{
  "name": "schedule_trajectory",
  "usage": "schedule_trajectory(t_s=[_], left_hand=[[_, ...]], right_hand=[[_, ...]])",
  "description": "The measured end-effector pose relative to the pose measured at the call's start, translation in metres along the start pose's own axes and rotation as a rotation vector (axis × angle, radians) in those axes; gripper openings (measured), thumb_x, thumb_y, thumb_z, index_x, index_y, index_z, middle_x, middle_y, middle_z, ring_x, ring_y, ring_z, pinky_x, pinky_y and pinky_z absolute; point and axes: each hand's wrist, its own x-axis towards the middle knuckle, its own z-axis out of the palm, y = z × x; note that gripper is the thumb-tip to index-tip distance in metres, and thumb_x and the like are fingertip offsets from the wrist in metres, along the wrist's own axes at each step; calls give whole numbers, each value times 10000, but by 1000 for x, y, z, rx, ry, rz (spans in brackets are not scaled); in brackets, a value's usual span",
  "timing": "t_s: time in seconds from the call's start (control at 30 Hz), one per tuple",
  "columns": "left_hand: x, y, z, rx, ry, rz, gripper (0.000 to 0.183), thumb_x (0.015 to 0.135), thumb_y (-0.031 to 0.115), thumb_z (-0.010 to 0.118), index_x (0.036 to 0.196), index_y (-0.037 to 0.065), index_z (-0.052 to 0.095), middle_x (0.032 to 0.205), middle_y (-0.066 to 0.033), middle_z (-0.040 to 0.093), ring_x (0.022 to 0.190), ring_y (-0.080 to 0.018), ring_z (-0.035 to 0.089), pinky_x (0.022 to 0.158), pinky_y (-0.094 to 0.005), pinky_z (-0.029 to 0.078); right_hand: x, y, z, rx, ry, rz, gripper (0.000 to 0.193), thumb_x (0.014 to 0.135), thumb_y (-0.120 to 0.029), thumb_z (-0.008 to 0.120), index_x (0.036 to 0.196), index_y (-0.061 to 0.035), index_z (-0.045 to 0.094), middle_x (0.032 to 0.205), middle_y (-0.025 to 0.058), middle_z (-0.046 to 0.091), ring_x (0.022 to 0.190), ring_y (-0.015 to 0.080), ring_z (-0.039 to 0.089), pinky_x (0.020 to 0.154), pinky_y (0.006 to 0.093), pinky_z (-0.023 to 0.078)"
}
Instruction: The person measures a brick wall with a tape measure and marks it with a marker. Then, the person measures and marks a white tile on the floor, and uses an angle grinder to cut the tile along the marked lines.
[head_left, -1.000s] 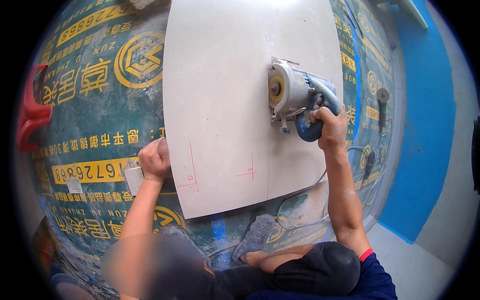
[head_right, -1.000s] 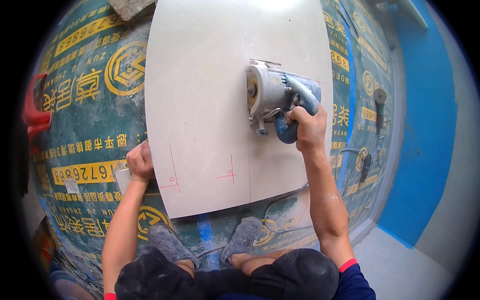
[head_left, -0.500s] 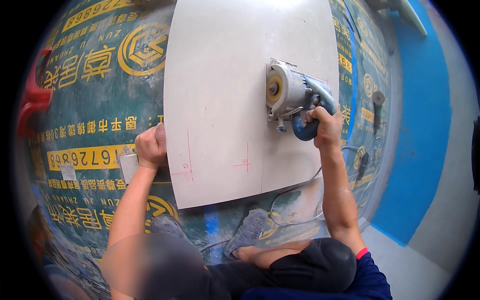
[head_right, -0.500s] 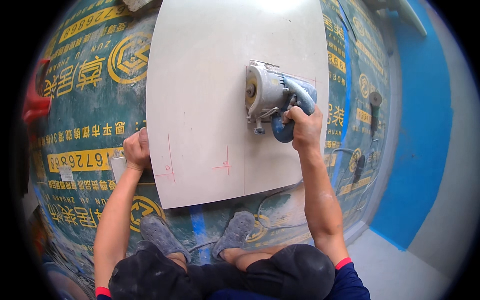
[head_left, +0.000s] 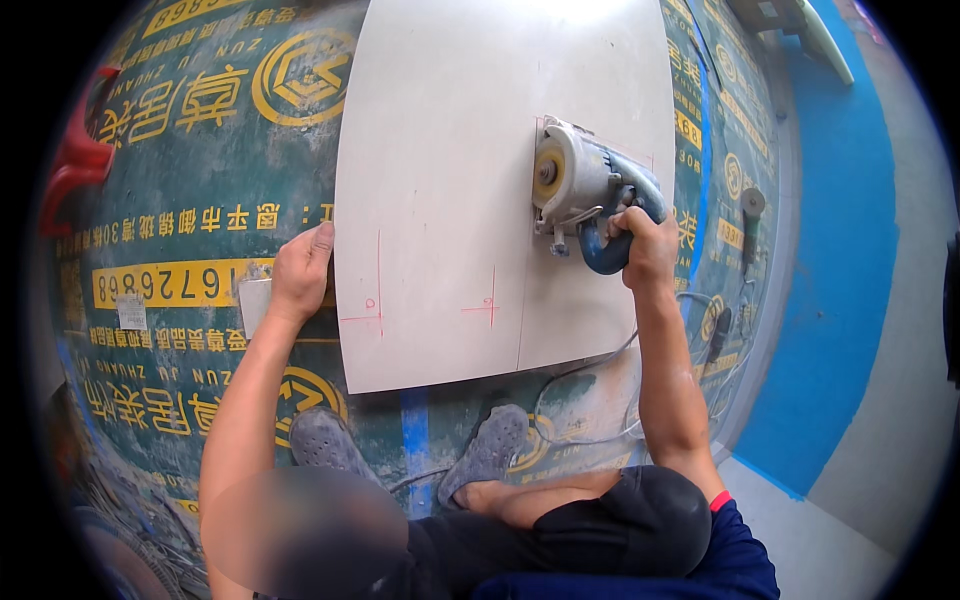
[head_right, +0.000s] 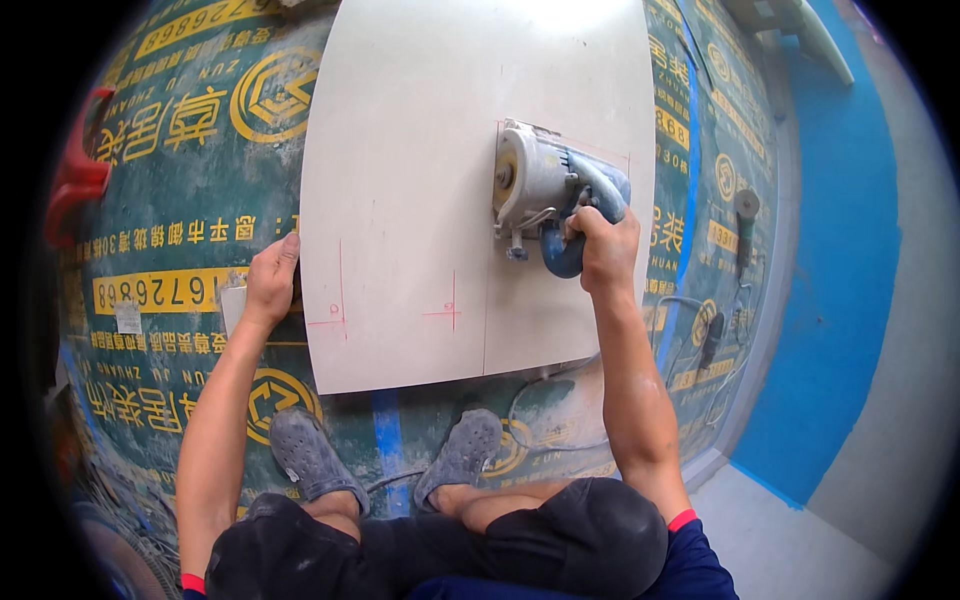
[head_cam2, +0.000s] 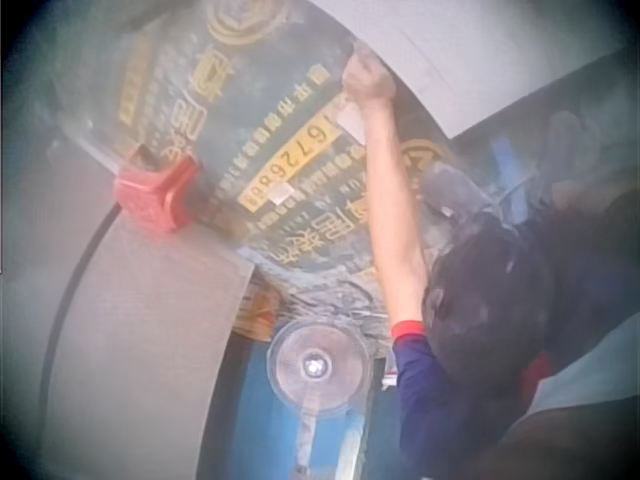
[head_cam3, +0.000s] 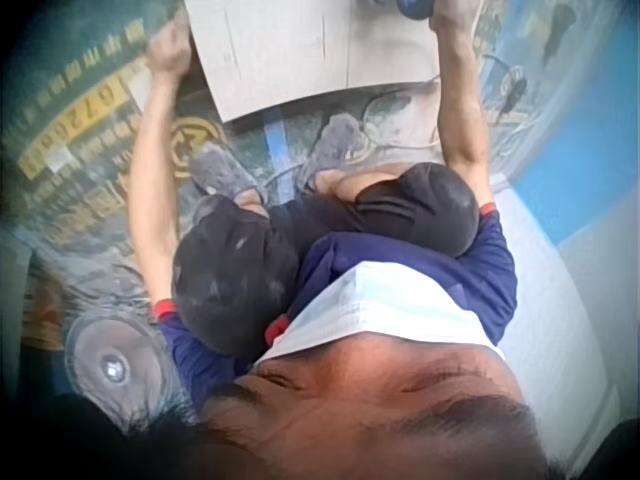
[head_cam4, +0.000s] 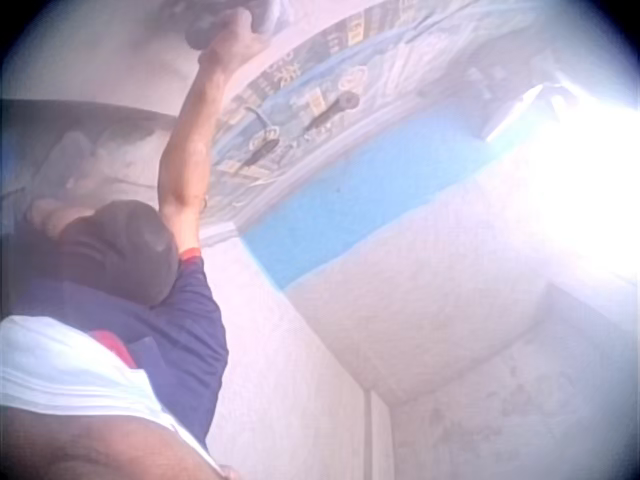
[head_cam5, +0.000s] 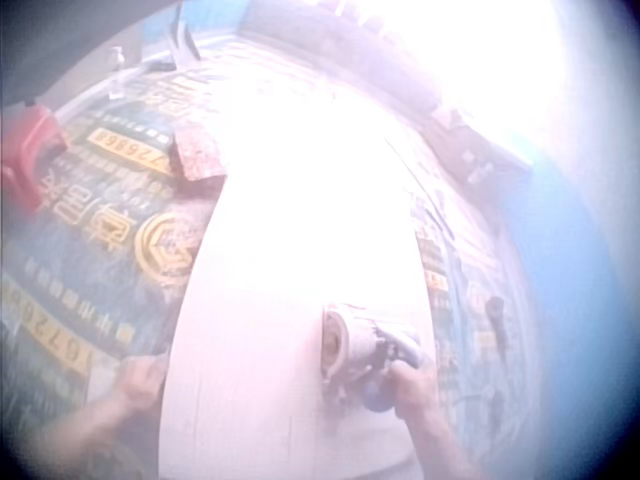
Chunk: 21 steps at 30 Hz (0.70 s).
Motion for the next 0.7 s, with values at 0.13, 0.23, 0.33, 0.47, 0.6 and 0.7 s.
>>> schedule_trajectory(t_s=[0.13, 0.23, 0.33, 0.47, 0.6, 0.7], left_hand=[[-14, -9, -7, -140, -127, -111, 423, 1085, 339, 470, 982, -24, 660, 859, -100, 690, 801, -180, 607, 754, -321, 475], [-26, -16, -9, -225, -207, -156, 398, 1089, 312, 481, 1014, -32, 668, 881, -24, 683, 839, -100, 565, 788, -275, 463], [-35, -18, -7, -376, -282, -191, 422, 1098, 320, 468, 1044, -42, 679, 954, 7, 688, 901, -76, 571, 828, -252, 460], [-39, -21, -5, -479, -308, -237, 439, 1092, 332, 486, 1025, -54, 686, 927, 5, 687, 856, -71, 567, 789, -250, 467], [-37, -23, -8, -508, -362, -310, 456, 1084, 352, 507, 1007, -57, 692, 884, 10, 683, 803, -58, 556, 734, -239, 462], [-38, -24, -5, -496, -312, -266, 458, 1081, 355, 514, 973, -53, 693, 853, 20, 673, 770, -48, 535, 696, -229, 448]], right_hand=[[-4, 0, -2, -16, -20, 3, 150, 718, 21, 583, 864, 6, 617, 712, 54, 573, 594, 146, 551, 575, 280, 477], [-7, 1, -3, -25, -15, 1, 174, 723, 10, 553, 891, 0, 597, 687, 68, 574, 583, 147, 550, 578, 275, 478], [-10, 1, -4, -18, -11, 3, 175, 726, 13, 559, 895, -1, 600, 685, 68, 581, 582, 146, 559, 574, 270, 481], [-15, -1, -6, -16, -20, -7, 135, 732, 22, 588, 863, 1, 610, 696, 58, 582, 580, 148, 560, 563, 278, 480], [-21, -3, -5, -7, 3, 6, 100, 734, 24, 594, 830, 1, 612, 685, 56, 579, 568, 151, 557, 559, 283, 479], [-23, -1, -8, -11, -34, -4, 87, 734, 20, 587, 816, -3, 607, 678, 59, 580, 564, 154, 557, 559, 285, 479]])
